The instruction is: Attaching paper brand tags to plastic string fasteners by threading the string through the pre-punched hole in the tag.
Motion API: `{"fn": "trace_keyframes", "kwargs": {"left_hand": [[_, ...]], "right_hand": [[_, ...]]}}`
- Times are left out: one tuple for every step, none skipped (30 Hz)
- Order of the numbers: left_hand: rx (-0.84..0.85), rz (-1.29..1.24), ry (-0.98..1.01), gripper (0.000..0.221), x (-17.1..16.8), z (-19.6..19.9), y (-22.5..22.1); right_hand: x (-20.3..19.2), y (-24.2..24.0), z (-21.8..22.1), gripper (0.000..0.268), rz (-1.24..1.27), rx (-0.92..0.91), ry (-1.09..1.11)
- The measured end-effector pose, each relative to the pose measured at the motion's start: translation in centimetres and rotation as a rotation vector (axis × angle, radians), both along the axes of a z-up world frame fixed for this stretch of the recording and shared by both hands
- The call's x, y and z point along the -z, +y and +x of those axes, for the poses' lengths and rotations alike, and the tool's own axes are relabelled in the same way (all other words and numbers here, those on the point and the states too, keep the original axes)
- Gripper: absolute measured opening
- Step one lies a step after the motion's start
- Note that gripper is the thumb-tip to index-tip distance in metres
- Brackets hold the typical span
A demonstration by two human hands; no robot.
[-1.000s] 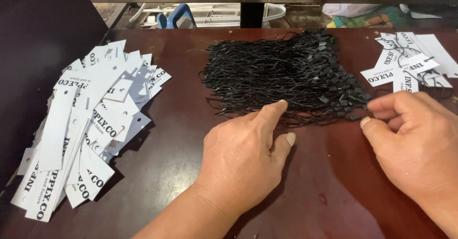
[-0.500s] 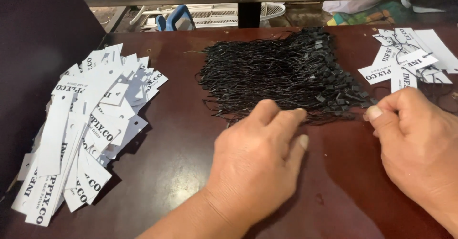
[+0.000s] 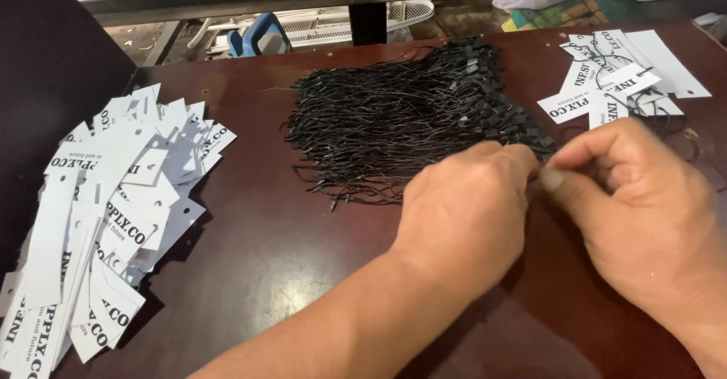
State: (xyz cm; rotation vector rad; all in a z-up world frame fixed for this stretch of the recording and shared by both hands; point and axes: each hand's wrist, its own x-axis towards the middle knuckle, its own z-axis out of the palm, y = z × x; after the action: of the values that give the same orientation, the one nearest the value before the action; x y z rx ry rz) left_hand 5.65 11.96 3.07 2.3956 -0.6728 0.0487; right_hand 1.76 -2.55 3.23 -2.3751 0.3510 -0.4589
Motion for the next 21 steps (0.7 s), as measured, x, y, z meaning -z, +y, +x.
{"fn": "trace_keyframes", "kwargs": {"left_hand": [[0.001, 0.001, 0.0, 0.016, 0.1, 0.3, 0.0], [-0.012, 0.021, -0.013, 0.017, 0.2, 0.7, 0.1], [-0.027, 0.04, -0.026, 0.017, 0.3, 1.0, 0.1], [-0.026, 0.041, -0.026, 0.017, 0.4, 1.2, 0.4], [-0.063, -0.003, -0.026, 0.017, 0.5, 1.5, 0.6], [-0.1, -0.046, -0.026, 0.019, 0.6, 1.7, 0.9], [-0.103, -0.046, -0.026, 0.019, 0.7, 2.0, 1.2], [-0.13, -0.043, -0.079, 0.015, 0.7, 2.3, 1.5], [-0.156, -0.04, -0.133, 0.012, 0.7, 2.6, 1.7], [-0.158, -0.04, -0.133, 0.012, 0.4, 2.7, 2.1], [-0.183, -0.026, -0.122, 0.013, 0.1, 2.8, 2.5], [-0.209, -0.013, -0.112, 0.014, -0.3, 3.0, 3.0], [-0.213, -0.013, -0.113, 0.014, -0.3, 3.1, 3.4], [-0.228, -0.005, -0.111, 0.013, -0.4, 3.3, 3.8], [-0.241, 0.003, -0.107, 0.012, -0.4, 3.5, 4.1], [-0.243, 0.001, -0.106, 0.012, -0.4, 3.6, 4.7], [-0.272, -0.02, -0.134, 0.012, -0.6, 3.9, 5.2], [-0.301, -0.042, -0.163, 0.013, -0.7, 4.1, 5.6], [-0.301, -0.043, -0.166, 0.013, -1.3, 3.9, 6.3], [-0.341, -0.03, -0.122, 0.014, -1.9, 3.6, 7.0], [-0.385, -0.017, -0.074, 0.015, -2.4, 3.3, 7.8]], "right_hand": [[1.1, -1.0, 0.5, 0.01, 0.001, 0.001, 0.0], [2.2, -1.9, 1.1, 0.013, 0.094, -0.041, -0.149], [3.4, -2.9, 1.6, 0.017, 0.188, -0.083, -0.299], [3.4, -3.2, 1.6, 0.017, 0.189, -0.082, -0.299], [3.5, -3.4, 1.7, 0.017, 0.197, -0.037, -0.326], [3.5, -3.6, 1.7, 0.018, 0.206, 0.008, -0.353], [4.3, -4.4, 2.1, 0.018, 0.206, 0.005, -0.353], [5.0, -5.2, 2.5, 0.017, 0.261, 0.06, -0.366], [5.8, -6.0, 2.9, 0.017, 0.316, 0.116, -0.379], [5.8, -6.2, 3.0, 0.017, 0.317, 0.114, -0.379], [5.8, -6.4, 3.2, 0.016, 0.334, 0.143, -0.374], [5.9, -6.5, 3.3, 0.016, 0.352, 0.172, -0.369], [5.9, -6.5, 3.3, 0.016, 0.352, 0.168, -0.37], [6.0, -6.5, 3.3, 0.017, 0.34, 0.158, -0.366], [6.0, -6.6, 3.2, 0.017, 0.327, 0.15, -0.361], [6.1, -6.6, 3.2, 0.017, 0.326, 0.148, -0.36], [6.1, -6.6, 3.2, 0.017, 0.341, 0.144, -0.362], [6.1, -6.6, 3.2, 0.018, 0.355, 0.14, -0.363], [5.4, -5.9, 2.9, 0.018, 0.354, 0.14, -0.366], [4.7, -5.2, 2.5, 0.018, 0.31, 0.11, -0.325], [4.0, -4.3, 2.2, 0.019, 0.267, 0.077, -0.278]]}}
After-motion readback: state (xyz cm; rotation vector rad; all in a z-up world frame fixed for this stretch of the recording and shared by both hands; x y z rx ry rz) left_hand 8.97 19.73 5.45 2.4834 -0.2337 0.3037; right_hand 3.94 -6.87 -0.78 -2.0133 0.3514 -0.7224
